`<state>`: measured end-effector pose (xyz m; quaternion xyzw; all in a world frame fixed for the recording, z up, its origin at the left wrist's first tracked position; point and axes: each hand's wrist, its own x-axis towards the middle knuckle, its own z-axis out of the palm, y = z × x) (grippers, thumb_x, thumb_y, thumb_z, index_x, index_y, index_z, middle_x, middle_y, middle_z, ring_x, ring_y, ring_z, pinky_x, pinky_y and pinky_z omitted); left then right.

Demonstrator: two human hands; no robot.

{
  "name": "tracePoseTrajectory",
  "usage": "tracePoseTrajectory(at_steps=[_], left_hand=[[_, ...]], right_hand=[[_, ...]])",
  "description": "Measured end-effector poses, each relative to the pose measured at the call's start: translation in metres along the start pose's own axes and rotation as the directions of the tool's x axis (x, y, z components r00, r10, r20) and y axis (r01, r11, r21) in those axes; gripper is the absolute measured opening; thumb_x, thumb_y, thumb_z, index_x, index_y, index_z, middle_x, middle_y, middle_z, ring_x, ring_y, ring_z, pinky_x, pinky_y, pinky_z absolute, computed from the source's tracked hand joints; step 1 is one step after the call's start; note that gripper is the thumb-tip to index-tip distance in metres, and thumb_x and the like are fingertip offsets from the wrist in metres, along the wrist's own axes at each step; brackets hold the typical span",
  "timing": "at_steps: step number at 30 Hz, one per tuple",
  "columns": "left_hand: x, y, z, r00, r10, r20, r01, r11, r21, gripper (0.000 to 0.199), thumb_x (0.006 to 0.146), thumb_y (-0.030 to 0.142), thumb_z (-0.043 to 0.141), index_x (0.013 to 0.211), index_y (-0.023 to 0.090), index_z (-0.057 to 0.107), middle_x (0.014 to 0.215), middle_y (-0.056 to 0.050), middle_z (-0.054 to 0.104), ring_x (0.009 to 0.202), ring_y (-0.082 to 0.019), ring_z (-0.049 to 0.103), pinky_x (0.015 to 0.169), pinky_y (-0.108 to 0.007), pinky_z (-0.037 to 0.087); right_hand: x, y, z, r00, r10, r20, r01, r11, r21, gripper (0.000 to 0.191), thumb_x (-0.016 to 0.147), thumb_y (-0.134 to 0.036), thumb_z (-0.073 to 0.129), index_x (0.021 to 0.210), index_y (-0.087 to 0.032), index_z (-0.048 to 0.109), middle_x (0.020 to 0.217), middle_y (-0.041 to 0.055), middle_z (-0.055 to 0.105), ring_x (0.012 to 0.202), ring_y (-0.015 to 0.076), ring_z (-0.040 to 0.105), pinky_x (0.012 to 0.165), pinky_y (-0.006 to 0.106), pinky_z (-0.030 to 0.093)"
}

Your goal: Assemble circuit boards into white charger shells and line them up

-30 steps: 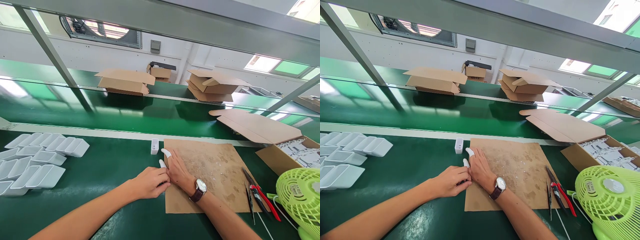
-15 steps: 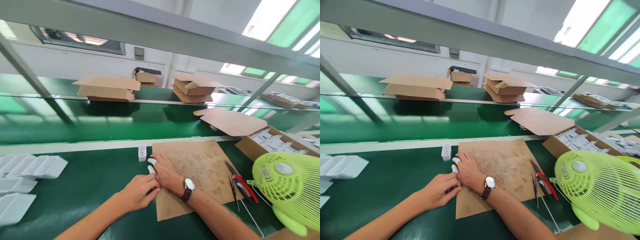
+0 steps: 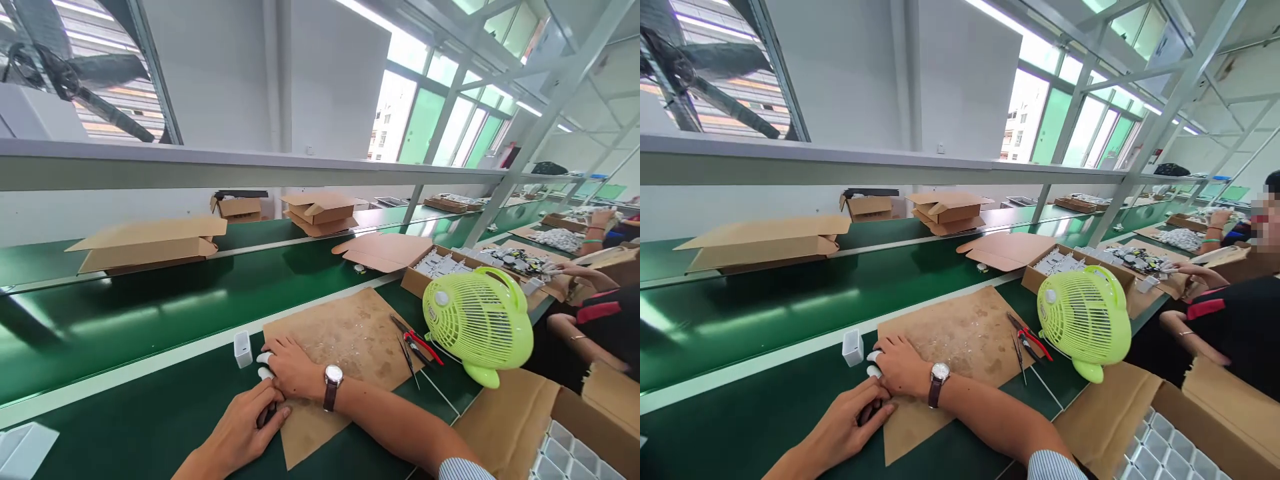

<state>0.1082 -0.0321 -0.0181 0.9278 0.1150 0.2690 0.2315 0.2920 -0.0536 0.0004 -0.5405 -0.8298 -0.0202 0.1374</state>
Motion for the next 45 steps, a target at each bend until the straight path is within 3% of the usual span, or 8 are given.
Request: tracePoseTrajectory(at_steps=[6,10,17,21,25,34,40,45], left_hand=[[0.005,0.004,-0.019,0.991,-0.049,0.125,0.056,0.997,-0.051,0.025,0.103,0.042,0.054,0.097,0.024,0.07,0.086,-0.003,0.067,0.063,-0.014,0.063,0.058,-0.024,0.049],[0.003,-0.005,-0.043,0.981,-0.136,-0.136,0.127,0.989,-0.07,0.028,0.101,0.049,0.055,0.105,0.026,0.07,0.092,-0.004,0.067,0.064,-0.014,0.06,0.058,-0.026,0.051],[-0.01,-0.045,-0.048,0.717,-0.56,-0.415,0.531,0.825,-0.194,0.09,0.074,0.081,0.066,0.136,0.017,0.053,0.102,-0.006,0.059,0.064,-0.019,0.055,0.061,-0.04,0.057],[-0.01,-0.054,-0.041,0.704,-0.627,-0.333,0.582,0.778,-0.236,0.102,0.073,0.081,0.068,0.147,0.016,0.042,0.112,-0.01,0.061,0.07,-0.022,0.059,0.064,-0.043,0.057],[-0.01,-0.056,-0.037,0.696,-0.624,-0.356,0.575,0.781,-0.243,0.097,0.077,0.079,0.065,0.149,0.018,0.041,0.113,-0.009,0.062,0.069,-0.022,0.06,0.068,-0.045,0.057],[-0.01,-0.052,-0.045,0.713,-0.654,-0.252,0.641,0.754,-0.144,0.097,0.084,0.074,0.061,0.158,0.017,0.033,0.101,-0.005,0.063,0.068,-0.022,0.062,0.07,-0.041,0.056],[0.012,-0.039,-0.053,0.698,-0.675,-0.239,0.668,0.734,-0.12,0.104,0.077,0.062,0.073,0.161,0.02,0.029,0.12,-0.011,0.068,0.071,-0.02,0.065,0.061,-0.032,0.049],[0.022,-0.036,-0.058,0.67,-0.706,-0.229,0.66,0.708,-0.25,0.07,0.076,0.04,0.078,0.139,0.019,0.055,0.115,-0.008,0.071,0.071,-0.017,0.064,0.069,-0.031,0.051]], right_hand=[[0.004,0.017,-0.022,1.0,-0.001,0.016,0.0,0.998,0.067,0.017,0.091,-0.018,0.071,0.108,-0.018,0.072,0.119,0.006,0.071,0.109,0.0199,0.062,0.098,0.029,0.047],[-0.002,0.068,-0.048,0.964,0.256,-0.071,-0.255,0.966,0.029,0.018,0.094,-0.018,0.064,0.111,-0.018,0.07,0.122,0.0091,0.068,0.111,0.0214,0.062,0.1,0.033,0.048],[-0.029,0.173,-0.08,0.605,0.767,-0.216,-0.784,0.62,0.007,0.039,0.096,-0.023,0.062,0.133,-0.009,0.06,0.136,0.0223,0.056,0.12,0.0309,0.058,0.103,0.047,0.047],[-0.035,0.207,-0.082,0.451,0.865,-0.217,-0.881,0.471,0.044,0.042,0.097,-0.037,0.069,0.13,-0.013,0.061,0.138,0.0169,0.056,0.119,0.0303,0.059,0.104,0.051,0.048],[-0.028,0.223,-0.081,0.405,0.889,-0.213,-0.894,0.434,0.113,0.038,0.098,-0.035,0.069,0.131,-0.016,0.062,0.143,0.0135,0.056,0.122,0.0295,0.059,0.105,0.052,0.05],[0.023,0.199,-0.083,0.528,0.829,-0.187,-0.715,0.552,0.428,0.026,0.1,-0.034,0.064,0.117,-0.016,0.068,0.119,0.0115,0.07,0.111,0.026,0.066,0.101,0.047,0.054],[0.047,0.111,-0.083,0.783,0.619,-0.059,-0.428,0.605,0.672,0.038,0.096,-0.043,0.052,0.115,-0.016,0.071,0.1,0.0099,0.076,0.088,0.0242,0.073,0.073,0.034,0.059],[0.039,0.023,-0.064,0.938,0.312,0.15,-0.319,0.611,0.725,0.037,0.089,-0.052,0.066,0.094,-0.017,0.076,0.085,0.0056,0.076,0.07,0.0194,0.07,0.059,0.027,0.054]])
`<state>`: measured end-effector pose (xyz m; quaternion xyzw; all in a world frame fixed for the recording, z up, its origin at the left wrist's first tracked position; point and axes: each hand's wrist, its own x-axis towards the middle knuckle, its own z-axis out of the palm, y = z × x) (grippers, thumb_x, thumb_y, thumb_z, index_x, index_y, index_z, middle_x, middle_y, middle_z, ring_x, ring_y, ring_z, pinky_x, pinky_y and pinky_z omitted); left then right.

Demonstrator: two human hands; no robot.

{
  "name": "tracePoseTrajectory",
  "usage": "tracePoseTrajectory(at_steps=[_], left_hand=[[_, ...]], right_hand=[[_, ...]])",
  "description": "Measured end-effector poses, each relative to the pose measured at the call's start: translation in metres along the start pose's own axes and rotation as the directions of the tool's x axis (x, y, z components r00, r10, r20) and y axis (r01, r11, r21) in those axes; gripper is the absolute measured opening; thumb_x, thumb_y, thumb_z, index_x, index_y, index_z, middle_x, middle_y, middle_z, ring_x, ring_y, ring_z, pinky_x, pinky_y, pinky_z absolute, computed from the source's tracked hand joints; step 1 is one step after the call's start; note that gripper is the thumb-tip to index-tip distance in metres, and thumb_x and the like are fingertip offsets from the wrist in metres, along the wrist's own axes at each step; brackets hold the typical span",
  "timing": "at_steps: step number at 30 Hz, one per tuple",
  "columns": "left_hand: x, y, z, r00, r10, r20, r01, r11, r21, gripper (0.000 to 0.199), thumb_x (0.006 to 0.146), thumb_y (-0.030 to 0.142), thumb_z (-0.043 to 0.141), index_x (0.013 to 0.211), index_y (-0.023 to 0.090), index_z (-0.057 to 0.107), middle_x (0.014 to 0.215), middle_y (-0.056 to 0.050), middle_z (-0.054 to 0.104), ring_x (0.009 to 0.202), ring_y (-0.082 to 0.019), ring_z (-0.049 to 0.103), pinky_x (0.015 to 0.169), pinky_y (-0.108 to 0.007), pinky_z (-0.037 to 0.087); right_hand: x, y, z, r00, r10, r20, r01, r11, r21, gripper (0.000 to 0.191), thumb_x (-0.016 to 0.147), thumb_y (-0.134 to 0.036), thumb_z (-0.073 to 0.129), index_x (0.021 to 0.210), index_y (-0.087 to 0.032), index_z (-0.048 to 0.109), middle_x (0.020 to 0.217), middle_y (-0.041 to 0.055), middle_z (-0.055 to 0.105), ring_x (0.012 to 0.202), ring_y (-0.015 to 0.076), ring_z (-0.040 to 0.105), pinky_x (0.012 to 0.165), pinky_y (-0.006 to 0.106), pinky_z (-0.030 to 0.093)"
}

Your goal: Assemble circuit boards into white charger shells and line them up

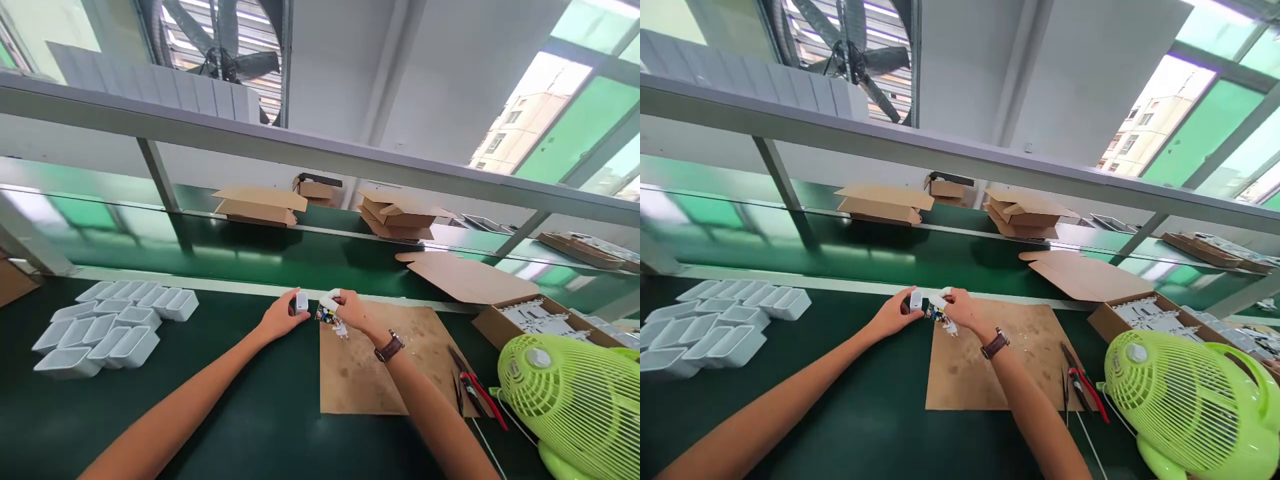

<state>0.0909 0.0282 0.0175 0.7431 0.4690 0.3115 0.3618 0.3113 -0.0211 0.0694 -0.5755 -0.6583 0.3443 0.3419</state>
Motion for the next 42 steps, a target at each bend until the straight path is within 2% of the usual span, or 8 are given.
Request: tracePoseTrajectory(at_steps=[4,7,13,18,28,33,36,42], left_hand=[[-0.012,-0.012,-0.02,0.999,-0.023,-0.026,0.021,0.998,-0.059,0.057,0.075,0.038,0.079,0.125,0.017,0.062,0.11,-0.007,0.069,0.076,-0.017,0.063,0.074,-0.032,0.055],[-0.026,-0.024,-0.037,0.998,-0.05,-0.034,0.047,0.995,-0.083,0.057,0.075,0.038,0.08,0.124,0.017,0.061,0.103,-0.005,0.069,0.073,-0.016,0.061,0.073,-0.032,0.055],[-0.043,-0.036,-0.047,0.999,-0.036,-0.003,0.035,0.989,-0.142,0.058,0.074,0.039,0.082,0.124,0.019,0.062,0.089,0.0,0.064,0.07,-0.015,0.06,0.068,-0.03,0.054],[-0.047,-0.039,-0.04,1.0,0.005,0.002,-0.005,0.985,-0.171,0.056,0.075,0.039,0.082,0.125,0.02,0.063,0.093,-0.001,0.063,0.074,-0.017,0.06,0.072,-0.032,0.053],[-0.056,-0.042,-0.04,0.998,0.066,0.014,-0.065,0.994,-0.089,0.06,0.082,0.039,0.078,0.136,0.021,0.057,0.107,-0.004,0.062,0.08,-0.018,0.062,0.079,-0.036,0.058],[-0.059,-0.045,-0.037,0.98,0.195,-0.036,-0.194,0.98,0.044,0.058,0.087,0.034,0.077,0.14,0.022,0.056,0.122,-0.008,0.064,0.094,-0.022,0.065,0.087,-0.04,0.06],[-0.066,-0.044,-0.032,0.917,0.391,-0.086,-0.373,0.913,0.166,0.066,0.086,0.028,0.08,0.146,0.025,0.051,0.134,-0.011,0.06,0.119,-0.029,0.061,0.105,-0.048,0.055],[-0.078,-0.032,-0.021,0.845,0.53,-0.073,-0.509,0.839,0.193,0.072,0.092,0.022,0.073,0.156,0.029,0.04,0.134,-0.012,0.057,0.122,-0.029,0.061,0.104,-0.047,0.058]], right_hand=[[-0.019,-0.008,0.049,0.978,0.001,0.209,0.012,0.998,-0.059,0.026,0.09,-0.043,0.069,0.09,-0.019,0.077,0.073,0.0025,0.074,0.053,0.0145,0.062,0.05,0.024,0.048],[-0.019,-0.009,0.066,0.971,-0.005,0.239,0.037,0.991,-0.129,0.021,0.093,-0.037,0.068,0.097,-0.019,0.078,0.08,0.0048,0.076,0.062,0.0171,0.067,0.059,0.027,0.053],[-0.018,-0.01,0.054,0.983,-0.15,0.103,0.18,0.881,-0.437,0.056,0.088,-0.042,0.076,0.136,-0.017,0.064,0.134,0.0185,0.067,0.124,0.0327,0.064,0.107,0.049,0.05],[-0.047,0.003,0.056,0.98,-0.124,0.156,0.184,0.861,-0.474,0.078,0.084,-0.041,0.079,0.152,-0.015,0.049,0.12,0.0148,0.072,0.106,0.0294,0.07,0.096,0.046,0.056],[-0.06,0.029,0.081,0.935,-0.354,0.02,0.325,0.831,-0.452,0.056,0.088,-0.021,0.061,0.143,-0.018,0.051,0.115,0.0124,0.069,0.103,0.0266,0.069,0.093,0.045,0.06],[-0.061,0.02,0.074,0.802,-0.578,-0.149,0.428,0.731,-0.531,0.061,0.09,-0.019,0.059,0.149,-0.023,0.044,0.121,0.0134,0.067,0.109,0.0296,0.067,0.092,0.048,0.061],[-0.068,0.012,0.069,0.708,-0.664,-0.24,0.46,0.692,-0.557,0.063,0.093,-0.02,0.061,0.152,-0.026,0.041,0.123,0.0132,0.066,0.112,0.0305,0.067,0.092,0.05,0.062],[-0.081,0.002,0.071,0.659,-0.726,-0.193,0.521,0.627,-0.578,0.071,0.092,-0.011,0.063,0.157,-0.022,0.037,0.127,0.0147,0.066,0.12,0.0318,0.065,0.099,0.052,0.061]])
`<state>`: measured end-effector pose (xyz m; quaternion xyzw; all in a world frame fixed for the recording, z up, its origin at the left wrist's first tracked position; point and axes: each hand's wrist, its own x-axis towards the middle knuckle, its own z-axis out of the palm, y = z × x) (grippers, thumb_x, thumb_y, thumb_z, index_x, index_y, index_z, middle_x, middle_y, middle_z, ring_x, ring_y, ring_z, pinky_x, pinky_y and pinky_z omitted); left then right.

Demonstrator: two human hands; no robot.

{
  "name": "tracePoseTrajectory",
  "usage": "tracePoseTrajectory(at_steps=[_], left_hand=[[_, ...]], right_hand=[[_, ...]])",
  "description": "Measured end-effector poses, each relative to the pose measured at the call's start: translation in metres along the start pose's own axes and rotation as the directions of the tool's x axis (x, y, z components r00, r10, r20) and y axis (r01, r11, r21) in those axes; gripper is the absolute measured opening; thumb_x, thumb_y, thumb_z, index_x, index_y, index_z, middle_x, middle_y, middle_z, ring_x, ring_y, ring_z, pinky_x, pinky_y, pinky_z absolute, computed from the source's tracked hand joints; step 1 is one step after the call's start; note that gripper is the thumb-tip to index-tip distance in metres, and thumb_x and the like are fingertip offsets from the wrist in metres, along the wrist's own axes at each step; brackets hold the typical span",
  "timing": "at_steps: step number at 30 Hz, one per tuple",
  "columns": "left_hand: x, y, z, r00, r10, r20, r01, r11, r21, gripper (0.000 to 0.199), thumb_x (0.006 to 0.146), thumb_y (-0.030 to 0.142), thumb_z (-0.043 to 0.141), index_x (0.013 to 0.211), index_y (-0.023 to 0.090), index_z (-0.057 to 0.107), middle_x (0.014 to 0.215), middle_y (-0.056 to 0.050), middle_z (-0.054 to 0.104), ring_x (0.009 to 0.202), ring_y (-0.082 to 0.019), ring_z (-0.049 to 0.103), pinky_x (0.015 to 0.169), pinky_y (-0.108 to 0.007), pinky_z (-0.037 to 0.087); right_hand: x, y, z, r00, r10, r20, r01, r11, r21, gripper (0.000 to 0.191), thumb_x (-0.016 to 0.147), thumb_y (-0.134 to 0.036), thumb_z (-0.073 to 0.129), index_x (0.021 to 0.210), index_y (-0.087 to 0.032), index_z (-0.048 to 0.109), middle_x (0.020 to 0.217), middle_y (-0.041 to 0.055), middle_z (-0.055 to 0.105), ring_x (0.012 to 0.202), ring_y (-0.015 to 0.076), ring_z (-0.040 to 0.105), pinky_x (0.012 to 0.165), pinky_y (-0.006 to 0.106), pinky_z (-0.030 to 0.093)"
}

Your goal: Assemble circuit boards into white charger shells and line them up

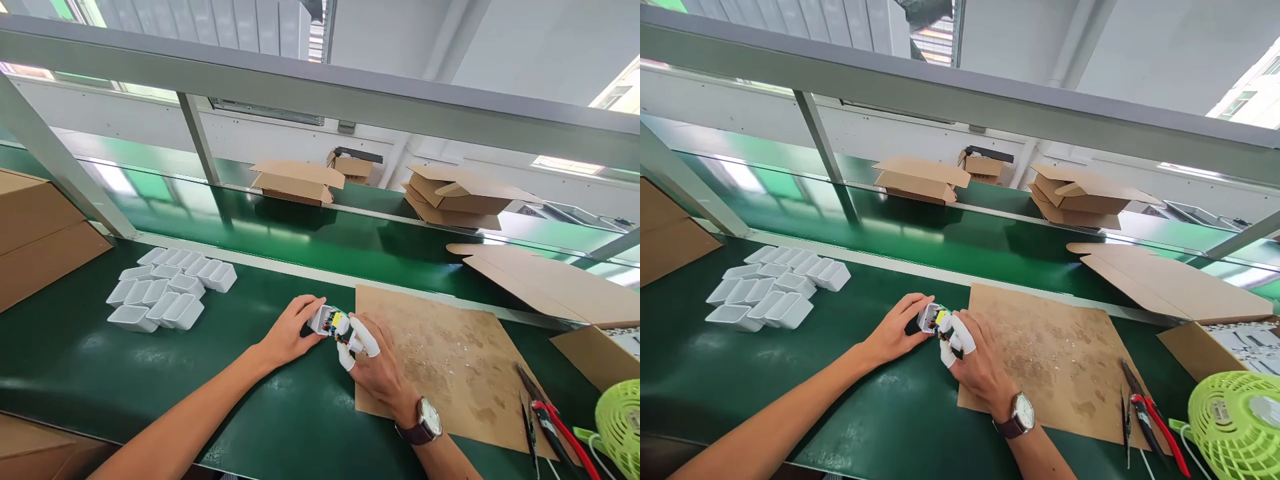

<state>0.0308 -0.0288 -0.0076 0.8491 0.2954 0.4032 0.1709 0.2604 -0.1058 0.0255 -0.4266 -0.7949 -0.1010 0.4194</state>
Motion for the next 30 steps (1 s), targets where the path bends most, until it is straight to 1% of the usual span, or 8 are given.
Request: tracePoseTrajectory(at_steps=[3,8,19,23,30], left_hand=[[0.0011,0.0028,0.0,0.999,0.04,0.0,-0.04,0.999,-0.004,0.071,0.094,0.018,0.068,0.157,0.03,0.037,0.133,-0.013,0.054,0.123,-0.028,0.06,0.104,-0.047,0.058],[0.0013,0.0016,-0.0018,0.997,0.078,0.003,-0.078,0.997,0.006,0.074,0.094,0.014,0.067,0.159,0.031,0.035,0.134,-0.014,0.052,0.123,-0.028,0.059,0.102,-0.047,0.059],[0.0019,0.0056,-0.0008,0.995,0.095,0.006,-0.096,0.994,0.054,0.072,0.095,0.013,0.065,0.158,0.031,0.036,0.133,-0.014,0.053,0.119,-0.027,0.06,0.097,-0.044,0.06],[0.0021,0.0062,-0.0014,0.994,0.105,0.008,-0.105,0.993,0.06,0.07,0.096,0.013,0.063,0.158,0.03,0.036,0.132,-0.014,0.053,0.118,-0.027,0.058,0.095,-0.044,0.06],[0.0032,0.0079,-0.003,0.993,0.117,0.017,-0.118,0.99,0.082,0.073,0.095,0.014,0.064,0.159,0.031,0.033,0.13,-0.014,0.053,0.117,-0.028,0.06,0.093,-0.044,0.061]], right_hand=[[-0.0016,-0.0017,0.0002,0.999,-0.024,0.047,0.024,1.0,0.013,0.073,0.092,-0.01,0.062,0.159,-0.021,0.034,0.127,0.0149,0.067,0.121,0.032,0.064,0.099,0.052,0.061],[-0.005,0.0018,0.0024,0.998,-0.029,0.059,0.028,0.999,0.025,0.074,0.09,-0.009,0.061,0.158,-0.019,0.034,0.129,0.016,0.066,0.123,0.0332,0.063,0.101,0.054,0.06],[-0.001,-0.0007,0.0007,0.997,-0.048,0.06,0.048,0.999,0.007,0.065,0.092,-0.011,0.058,0.154,-0.013,0.038,0.125,0.0172,0.067,0.119,0.0321,0.063,0.102,0.053,0.059],[-0.0005,-0.0007,0.0009,0.997,-0.039,0.064,0.04,0.999,-0.012,0.065,0.092,-0.011,0.059,0.154,-0.013,0.038,0.124,0.0174,0.067,0.12,0.0324,0.062,0.102,0.053,0.059],[-0.0017,-0.0012,0.0003,0.995,-0.019,0.094,0.021,0.999,-0.024,0.064,0.092,-0.011,0.056,0.154,-0.013,0.037,0.124,0.0169,0.067,0.12,0.0321,0.062,0.102,0.053,0.058]])
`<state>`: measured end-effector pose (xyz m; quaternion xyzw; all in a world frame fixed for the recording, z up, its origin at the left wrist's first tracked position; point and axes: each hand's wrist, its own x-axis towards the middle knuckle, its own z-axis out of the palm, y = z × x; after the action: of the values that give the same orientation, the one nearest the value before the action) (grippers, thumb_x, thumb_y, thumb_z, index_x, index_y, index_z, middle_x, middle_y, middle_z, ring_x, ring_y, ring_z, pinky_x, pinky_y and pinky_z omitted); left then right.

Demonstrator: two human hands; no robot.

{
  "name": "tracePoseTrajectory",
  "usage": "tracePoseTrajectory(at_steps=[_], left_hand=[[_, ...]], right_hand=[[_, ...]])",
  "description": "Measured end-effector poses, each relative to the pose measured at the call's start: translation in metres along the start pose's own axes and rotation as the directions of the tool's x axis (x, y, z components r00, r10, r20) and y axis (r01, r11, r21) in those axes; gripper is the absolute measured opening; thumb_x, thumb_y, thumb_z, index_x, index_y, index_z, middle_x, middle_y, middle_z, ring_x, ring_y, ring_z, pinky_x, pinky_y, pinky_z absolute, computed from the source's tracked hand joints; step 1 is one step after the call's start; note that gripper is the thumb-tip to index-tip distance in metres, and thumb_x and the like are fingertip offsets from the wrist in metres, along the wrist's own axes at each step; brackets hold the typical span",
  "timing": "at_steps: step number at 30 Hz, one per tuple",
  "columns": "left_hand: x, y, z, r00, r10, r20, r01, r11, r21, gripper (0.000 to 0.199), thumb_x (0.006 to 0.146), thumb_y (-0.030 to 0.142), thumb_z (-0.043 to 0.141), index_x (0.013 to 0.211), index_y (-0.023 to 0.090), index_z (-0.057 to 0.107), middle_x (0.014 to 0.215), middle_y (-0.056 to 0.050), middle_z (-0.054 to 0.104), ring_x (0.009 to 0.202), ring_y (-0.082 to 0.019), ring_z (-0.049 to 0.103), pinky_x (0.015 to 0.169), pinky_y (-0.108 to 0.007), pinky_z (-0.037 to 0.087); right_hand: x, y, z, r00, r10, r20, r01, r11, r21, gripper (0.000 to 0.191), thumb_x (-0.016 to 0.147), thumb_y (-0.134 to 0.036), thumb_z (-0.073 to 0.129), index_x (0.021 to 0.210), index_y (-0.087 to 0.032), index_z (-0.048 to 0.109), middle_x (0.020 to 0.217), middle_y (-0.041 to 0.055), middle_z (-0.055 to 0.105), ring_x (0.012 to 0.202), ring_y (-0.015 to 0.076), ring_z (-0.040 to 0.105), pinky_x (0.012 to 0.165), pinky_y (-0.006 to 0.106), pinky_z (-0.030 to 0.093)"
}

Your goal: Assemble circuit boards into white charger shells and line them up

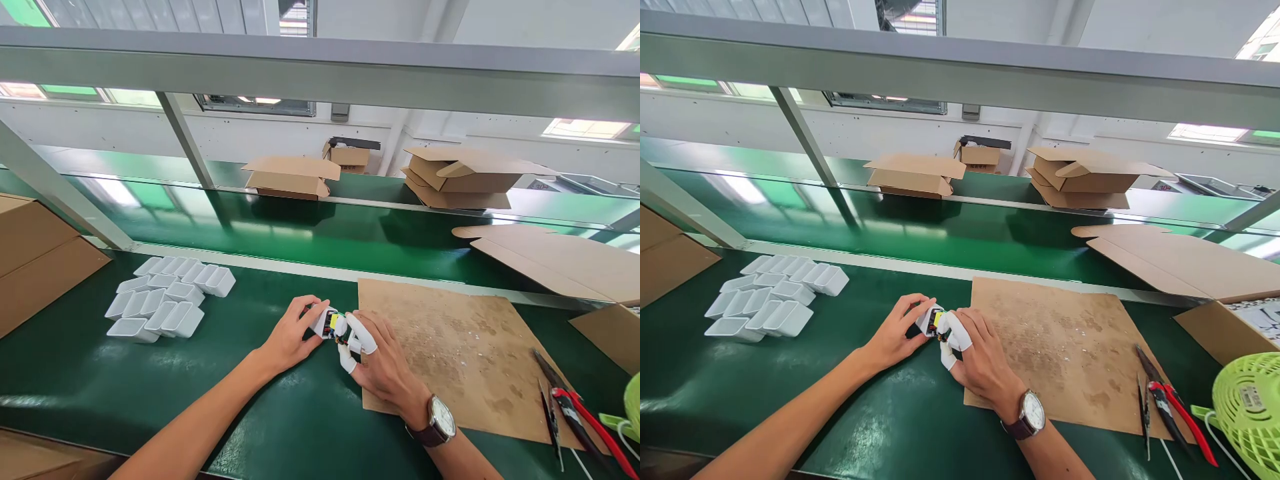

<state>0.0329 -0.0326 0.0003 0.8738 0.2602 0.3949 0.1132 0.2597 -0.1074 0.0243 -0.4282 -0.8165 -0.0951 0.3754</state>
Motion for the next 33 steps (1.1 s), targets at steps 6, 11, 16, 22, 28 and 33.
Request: tracePoseTrajectory(at_steps=[6,11,16,22,28,33], left_hand=[[-0.0011,-0.0003,0.001,1.0,-0.016,0.015,0.016,1.0,-0.008,0.072,0.095,0.015,0.064,0.159,0.031,0.034,0.13,-0.014,0.054,0.118,-0.028,0.06,0.096,-0.044,0.06],[-0.003,-0.0011,0.0014,0.999,-0.034,0.024,0.035,0.999,-0.025,0.073,0.095,0.015,0.066,0.159,0.031,0.034,0.131,-0.014,0.054,0.12,-0.029,0.059,0.099,-0.047,0.058],[-0.0017,-0.0008,0.001,0.999,-0.031,0.024,0.032,0.999,-0.024,0.074,0.094,0.017,0.067,0.159,0.032,0.034,0.131,-0.013,0.055,0.118,-0.028,0.06,0.099,-0.047,0.058],[0.0002,0.0023,0.0002,1.0,-0.016,0.015,0.017,0.999,-0.029,0.073,0.096,0.017,0.067,0.159,0.03,0.034,0.129,-0.014,0.055,0.118,-0.028,0.059,0.097,-0.045,0.059],[-0.0025,0.0042,0.0027,0.999,-0.021,0.038,0.023,0.999,-0.046,0.073,0.096,0.019,0.067,0.16,0.031,0.033,0.131,-0.014,0.051,0.12,-0.029,0.058,0.099,-0.048,0.059],[-0.0047,0.0054,0.0032,0.983,-0.049,0.175,0.073,0.988,-0.137,0.079,0.094,0.017,0.068,0.162,0.03,0.028,0.134,-0.014,0.051,0.12,-0.028,0.061,0.103,-0.047,0.058]], right_hand=[[0.0036,-0.0013,-0.0016,1.0,0.007,-0.003,-0.007,1.0,-0.007,0.063,0.094,-0.012,0.055,0.154,-0.015,0.037,0.124,0.0163,0.067,0.119,0.0312,0.063,0.102,0.051,0.058],[0.0073,-0.0031,-0.0047,1.0,0.0,-0.008,0.0,1.0,-0.005,0.068,0.096,-0.012,0.054,0.159,-0.019,0.03,0.124,0.0155,0.067,0.117,0.0318,0.065,0.098,0.051,0.06],[0.0049,-0.0031,-0.0033,1.0,0.03,0.007,-0.03,1.0,0.005,0.072,0.095,-0.012,0.057,0.16,-0.021,0.028,0.126,0.0151,0.067,0.118,0.0321,0.065,0.1,0.052,0.059],[0.0043,-0.0039,-0.0029,0.999,0.021,0.029,-0.021,1.0,0.005,0.071,0.096,-0.012,0.055,0.161,-0.021,0.027,0.128,0.0155,0.066,0.12,0.0322,0.064,0.102,0.052,0.057],[0.0037,-0.0035,-0.0013,0.999,-0.032,0.039,0.033,0.999,-0.018,0.073,0.096,-0.011,0.054,0.162,-0.015,0.023,0.127,0.0173,0.067,0.121,0.033,0.063,0.102,0.053,0.057],[0.0004,-0.0031,-0.0031,0.997,0.023,0.073,-0.03,0.996,0.084,0.073,0.096,-0.023,0.065,0.159,-0.02,0.029,0.127,0.0176,0.066,0.12,0.0342,0.064,0.099,0.054,0.059]])
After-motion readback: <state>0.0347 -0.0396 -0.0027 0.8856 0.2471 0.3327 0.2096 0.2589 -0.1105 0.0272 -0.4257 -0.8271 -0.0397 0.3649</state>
